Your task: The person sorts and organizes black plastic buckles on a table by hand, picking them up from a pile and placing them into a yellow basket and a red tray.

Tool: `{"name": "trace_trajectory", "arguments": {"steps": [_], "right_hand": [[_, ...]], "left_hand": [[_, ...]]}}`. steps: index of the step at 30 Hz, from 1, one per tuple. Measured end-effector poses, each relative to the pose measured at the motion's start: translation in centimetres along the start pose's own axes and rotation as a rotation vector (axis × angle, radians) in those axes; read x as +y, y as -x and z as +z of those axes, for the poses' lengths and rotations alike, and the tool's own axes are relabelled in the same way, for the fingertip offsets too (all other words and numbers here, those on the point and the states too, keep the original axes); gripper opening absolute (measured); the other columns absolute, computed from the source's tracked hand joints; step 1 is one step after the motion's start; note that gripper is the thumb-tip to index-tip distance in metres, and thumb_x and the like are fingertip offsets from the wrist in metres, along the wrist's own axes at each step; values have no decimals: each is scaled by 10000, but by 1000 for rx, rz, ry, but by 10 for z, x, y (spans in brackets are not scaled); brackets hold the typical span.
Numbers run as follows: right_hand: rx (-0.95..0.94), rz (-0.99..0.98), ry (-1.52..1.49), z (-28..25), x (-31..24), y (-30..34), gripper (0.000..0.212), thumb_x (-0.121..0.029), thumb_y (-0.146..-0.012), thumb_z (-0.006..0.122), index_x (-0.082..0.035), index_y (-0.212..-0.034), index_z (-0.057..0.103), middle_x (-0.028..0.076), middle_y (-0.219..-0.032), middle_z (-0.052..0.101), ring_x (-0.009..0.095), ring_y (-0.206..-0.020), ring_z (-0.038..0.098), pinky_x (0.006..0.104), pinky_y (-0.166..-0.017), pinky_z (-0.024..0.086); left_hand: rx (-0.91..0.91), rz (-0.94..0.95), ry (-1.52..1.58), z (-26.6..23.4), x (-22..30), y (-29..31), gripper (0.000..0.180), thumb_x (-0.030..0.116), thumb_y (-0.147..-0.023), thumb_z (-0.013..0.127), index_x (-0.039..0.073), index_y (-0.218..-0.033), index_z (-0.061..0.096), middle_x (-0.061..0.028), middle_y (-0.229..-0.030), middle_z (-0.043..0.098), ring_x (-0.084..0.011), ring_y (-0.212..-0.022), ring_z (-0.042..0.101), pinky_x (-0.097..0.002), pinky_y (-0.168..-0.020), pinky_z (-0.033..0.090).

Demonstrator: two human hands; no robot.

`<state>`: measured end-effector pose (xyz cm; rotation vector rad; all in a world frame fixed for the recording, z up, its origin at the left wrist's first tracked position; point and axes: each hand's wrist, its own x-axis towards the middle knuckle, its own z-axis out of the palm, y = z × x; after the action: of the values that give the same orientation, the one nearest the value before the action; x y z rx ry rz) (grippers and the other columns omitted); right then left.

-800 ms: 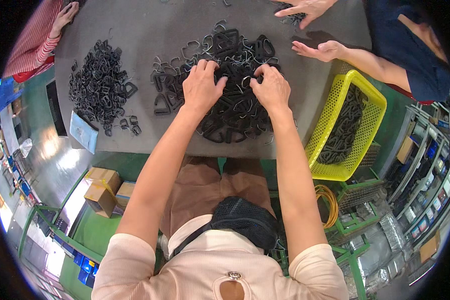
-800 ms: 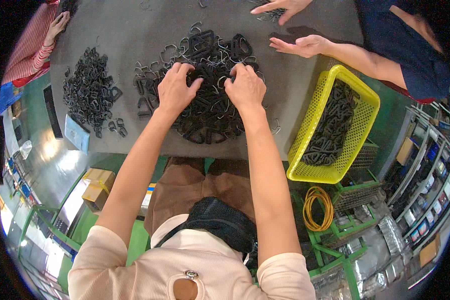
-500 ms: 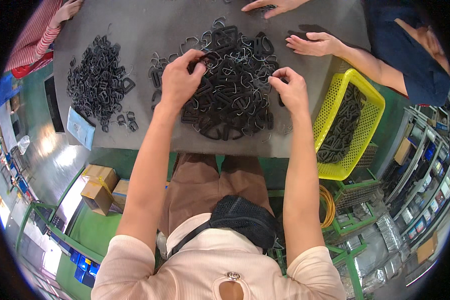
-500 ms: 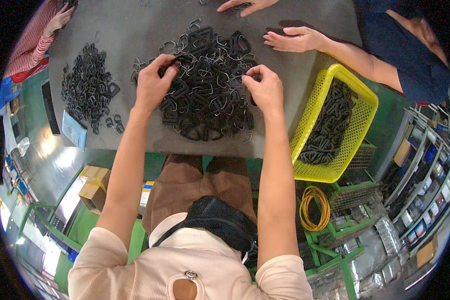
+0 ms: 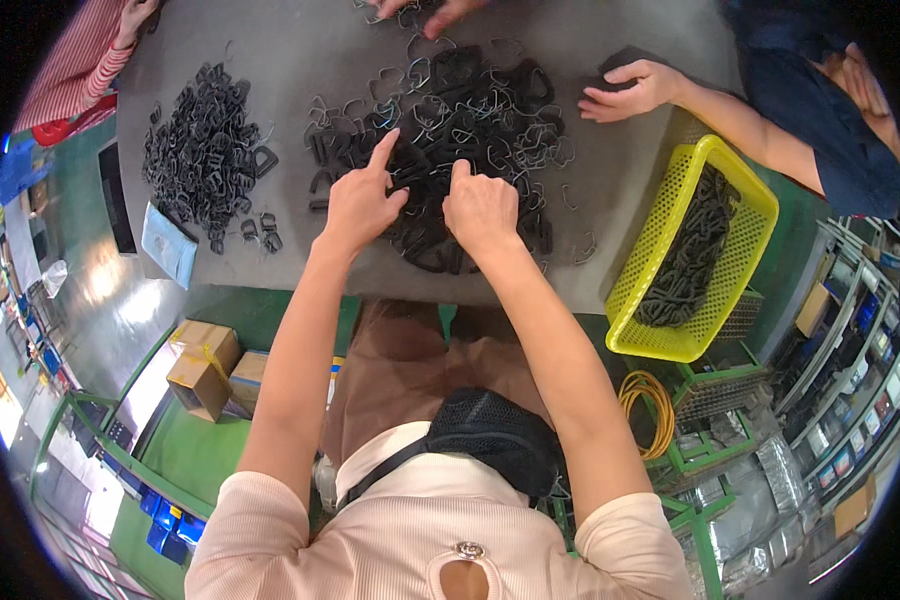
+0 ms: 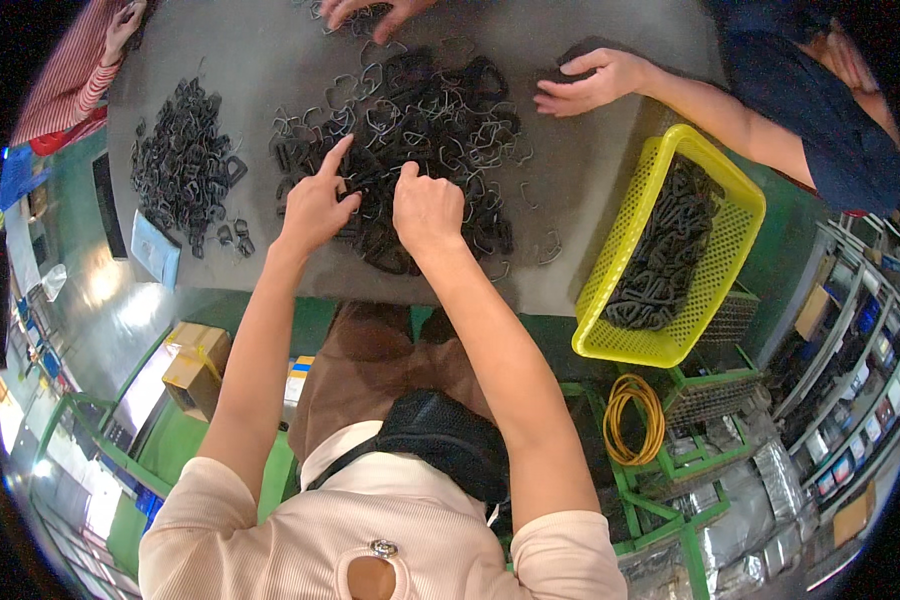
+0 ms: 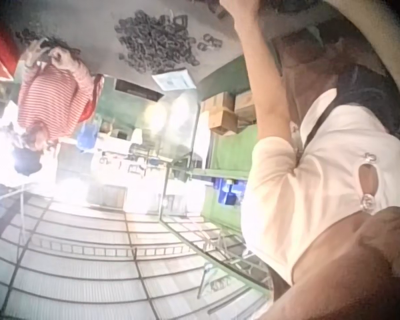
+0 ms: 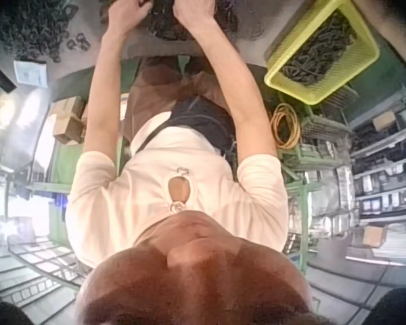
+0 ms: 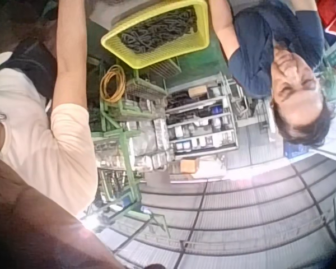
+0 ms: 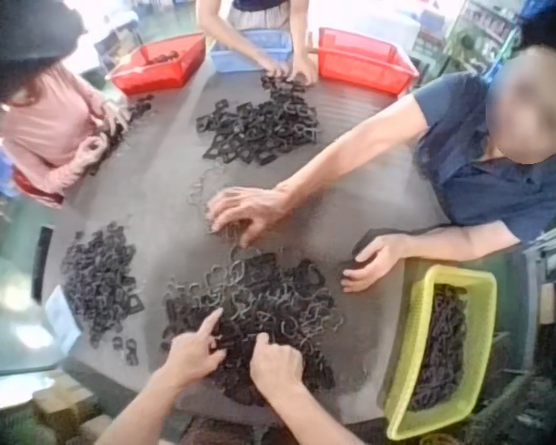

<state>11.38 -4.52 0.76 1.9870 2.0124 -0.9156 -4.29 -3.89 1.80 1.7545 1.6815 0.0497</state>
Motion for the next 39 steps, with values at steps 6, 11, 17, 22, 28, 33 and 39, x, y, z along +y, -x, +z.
{"name": "trace_trajectory", "arguments": {"steps": [6, 11, 17, 22, 28, 33, 39], "right_hand": [[-125, 10, -287, -21, 20, 2, 192, -171, -649, 634, -29, -778, 631, 166, -769, 650, 308, -719, 640, 380, -674, 508], [-180, 79, -815, -28, 76, 16, 260, -222, -614, 717, -10, -751, 653, 81, -657, 624, 138, -597, 573, 272, -605, 452], [-5, 205, -1067, -60, 125, 80, 253, -181, -687, 707, 34, -796, 628, 40, -637, 588, 92, -572, 511, 236, -535, 405], [355, 449, -990, -86, 194, 150, 282, -190, -714, 697, 44, -850, 621, 62, -690, 611, 89, -599, 527, 227, -555, 416], [648, 593, -782, -78, 278, 179, 309, -260, -747, 688, 14, -872, 619, 58, -722, 611, 107, -700, 547, 251, -655, 435], [903, 534, -255, -73, 259, 172, 411, -199, -765, 648, -34, -1118, 517, 137, -1066, 528, 279, -979, 512, 386, -864, 398], [753, -134, -310, -52, 147, 105, 175, -64, -742, 586, -92, -915, 588, 85, -910, 558, 276, -879, 550, 359, -770, 456]], "left_hand": [[-12, 23, -162, -2, -4, -6, 712, 162, -642, 673, 137, -1280, 357, -76, -657, 620, -301, -682, 616, -398, -634, 468], [-137, -59, 249, -27, 31, 4, 674, 135, -641, 669, 132, -1249, 378, -66, -633, 590, -217, -671, 593, -326, -659, 442], [-206, 178, 604, 9, 90, 12, 629, 153, -654, 667, 93, -1208, 375, -93, -689, 576, -225, -655, 567, -317, -635, 439], [-307, 298, 387, 51, 217, 18, 605, 206, -643, 671, 35, -1149, 387, -191, -820, 610, -334, -735, 607, -405, -689, 474], [-162, 470, 320, 127, 315, 16, 735, 220, -610, 677, -14, -1225, 351, -254, -1070, 517, -365, -1056, 488, -411, -891, 412], [82, 588, 456, 112, 292, 23, 630, 167, -649, 650, -22, -1206, 423, -200, -1149, 501, -337, -1116, 434, -411, -968, 343], [455, 243, 56, 86, 122, 4, 495, 142, -654, 679, 34, -1108, 514, -131, -1165, 481, -326, -1092, 428, -407, -898, 391]]}}
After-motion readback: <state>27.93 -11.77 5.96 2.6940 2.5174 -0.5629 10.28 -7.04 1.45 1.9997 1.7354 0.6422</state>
